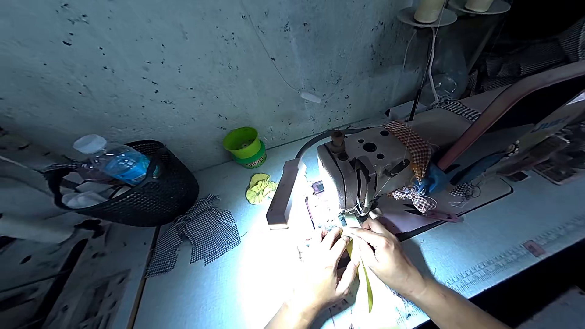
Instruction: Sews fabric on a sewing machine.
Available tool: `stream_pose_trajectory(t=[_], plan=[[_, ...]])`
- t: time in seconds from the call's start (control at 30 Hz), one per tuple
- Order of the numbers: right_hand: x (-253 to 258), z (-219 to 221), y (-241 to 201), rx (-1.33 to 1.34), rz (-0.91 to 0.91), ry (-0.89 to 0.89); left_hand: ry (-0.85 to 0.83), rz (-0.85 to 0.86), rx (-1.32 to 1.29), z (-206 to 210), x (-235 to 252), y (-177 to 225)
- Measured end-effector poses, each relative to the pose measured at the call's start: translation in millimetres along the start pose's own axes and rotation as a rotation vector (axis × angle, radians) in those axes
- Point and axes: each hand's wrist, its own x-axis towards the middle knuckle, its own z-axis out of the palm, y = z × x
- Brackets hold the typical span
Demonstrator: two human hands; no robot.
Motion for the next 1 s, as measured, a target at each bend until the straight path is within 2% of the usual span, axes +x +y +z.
stream_pose_trajectory(t=[0.47,0.57,1.0], plan=[[-2.5,2.5,3.9,-0.073,-0.065,0.014,-0.038,0.007,0.0,-4.4,0.1,1.6],[-1.9,2.2,3.0,-0.073,-0.06,0.014,0.016,0.031,-0.033,-3.5,-1.1,-1.2],[-0.2,3.1,-4.6,-0.177,-0.031,-0.016,-0.008,-0.06,0.026,-2.2,1.1,-0.3]])
